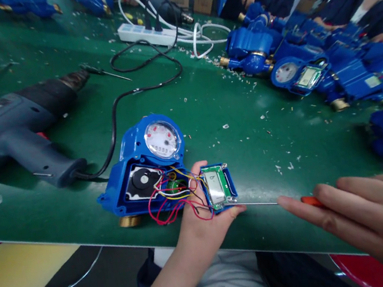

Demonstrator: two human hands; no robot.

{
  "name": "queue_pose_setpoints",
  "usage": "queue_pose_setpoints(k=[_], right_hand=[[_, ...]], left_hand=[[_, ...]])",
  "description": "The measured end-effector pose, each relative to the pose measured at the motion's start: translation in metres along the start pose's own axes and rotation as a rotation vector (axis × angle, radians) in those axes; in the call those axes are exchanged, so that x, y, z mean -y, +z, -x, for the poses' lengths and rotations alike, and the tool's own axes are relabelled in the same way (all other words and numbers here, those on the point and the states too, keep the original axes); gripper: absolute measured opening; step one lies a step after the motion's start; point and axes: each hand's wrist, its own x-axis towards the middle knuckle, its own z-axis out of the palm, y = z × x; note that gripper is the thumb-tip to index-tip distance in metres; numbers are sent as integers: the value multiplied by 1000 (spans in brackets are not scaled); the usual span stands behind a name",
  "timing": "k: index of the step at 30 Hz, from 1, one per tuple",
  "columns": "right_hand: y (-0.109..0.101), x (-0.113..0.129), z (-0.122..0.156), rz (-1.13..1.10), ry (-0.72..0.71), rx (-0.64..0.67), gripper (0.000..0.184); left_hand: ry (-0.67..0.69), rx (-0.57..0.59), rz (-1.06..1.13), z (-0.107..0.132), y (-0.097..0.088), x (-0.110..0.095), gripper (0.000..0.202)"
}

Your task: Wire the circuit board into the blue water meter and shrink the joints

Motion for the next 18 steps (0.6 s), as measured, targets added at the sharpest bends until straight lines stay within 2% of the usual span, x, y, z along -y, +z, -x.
queue_pose_setpoints(k=[2,6,8,15,18], right_hand=[[0,-1,-2,-82,-20,20,60],[-1,-2,-10,-407,126,97,60],[0,-3,-13,-488,142,90,57],[10,-10,-8,-223,-62,-31,45],[15,-11,-7,-261,-69,-17,43]], left_hand=[[-3,1,14,0,0,0,82],[-2,-23,4,0,1,-1,81],[18,-22,-25,0,0,0,81],[62,-30,-125,0,-3,0,83],[60,-32,-136,0,-3,-1,83]])
